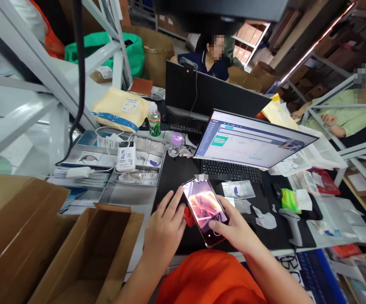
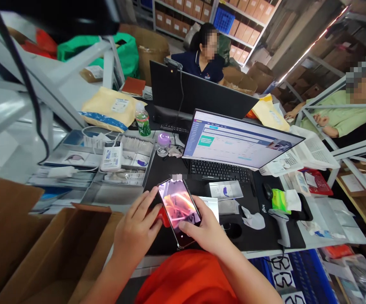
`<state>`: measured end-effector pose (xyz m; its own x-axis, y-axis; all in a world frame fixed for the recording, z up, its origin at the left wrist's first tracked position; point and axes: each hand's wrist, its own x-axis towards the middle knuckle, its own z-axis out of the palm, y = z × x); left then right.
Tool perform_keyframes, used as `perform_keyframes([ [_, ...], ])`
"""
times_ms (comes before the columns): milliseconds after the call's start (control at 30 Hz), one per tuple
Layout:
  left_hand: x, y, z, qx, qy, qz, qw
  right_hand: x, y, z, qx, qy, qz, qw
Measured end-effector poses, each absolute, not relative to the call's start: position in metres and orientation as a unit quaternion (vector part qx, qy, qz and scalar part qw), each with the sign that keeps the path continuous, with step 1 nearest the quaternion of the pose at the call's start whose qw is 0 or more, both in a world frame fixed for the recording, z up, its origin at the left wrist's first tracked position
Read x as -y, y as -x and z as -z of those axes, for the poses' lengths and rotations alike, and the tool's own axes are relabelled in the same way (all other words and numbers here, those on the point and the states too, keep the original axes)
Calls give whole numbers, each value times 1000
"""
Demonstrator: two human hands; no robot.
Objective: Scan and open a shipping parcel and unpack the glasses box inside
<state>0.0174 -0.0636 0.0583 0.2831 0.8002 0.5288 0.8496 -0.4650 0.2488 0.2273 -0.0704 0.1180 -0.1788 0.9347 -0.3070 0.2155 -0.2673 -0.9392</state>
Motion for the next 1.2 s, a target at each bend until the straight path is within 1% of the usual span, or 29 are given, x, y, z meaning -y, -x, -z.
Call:
perform_keyframes([
  [100, 63, -15, -57, 527, 785, 324, 29, 70, -227, -121, 499, 558, -577, 326],
  [267, 61, -12, -55, 549, 764, 338, 18, 69, -225, -126, 415, 561, -623, 353],
  [467, 59, -11, -51, 567, 749, 343, -18, 66, -223, -132, 420, 558, -622, 353],
  [567, 56, -11, -42, 579, 729, 358, -70, 66, -223, -134, 410, 556, -635, 345],
  [700, 51, -10, -34, 597, 691, 364, -181, 69, -225, -131, 382, 528, -687, 321],
  [800, 48, -9, -37, 599, 674, 356, -247, 73, -224, -125, 372, 502, -721, 300],
  [867, 47, -8, -43, 610, 655, 344, -282, 76, -222, -121, 385, 493, -723, 293],
  [1000, 47, -7, -54, 638, 615, 325, -330, 79, -216, -117, 409, 478, -725, 281],
  [1200, 44, -7, -58, 659, 587, 301, -362, 76, -209, -122, 441, 478, -712, 265],
])
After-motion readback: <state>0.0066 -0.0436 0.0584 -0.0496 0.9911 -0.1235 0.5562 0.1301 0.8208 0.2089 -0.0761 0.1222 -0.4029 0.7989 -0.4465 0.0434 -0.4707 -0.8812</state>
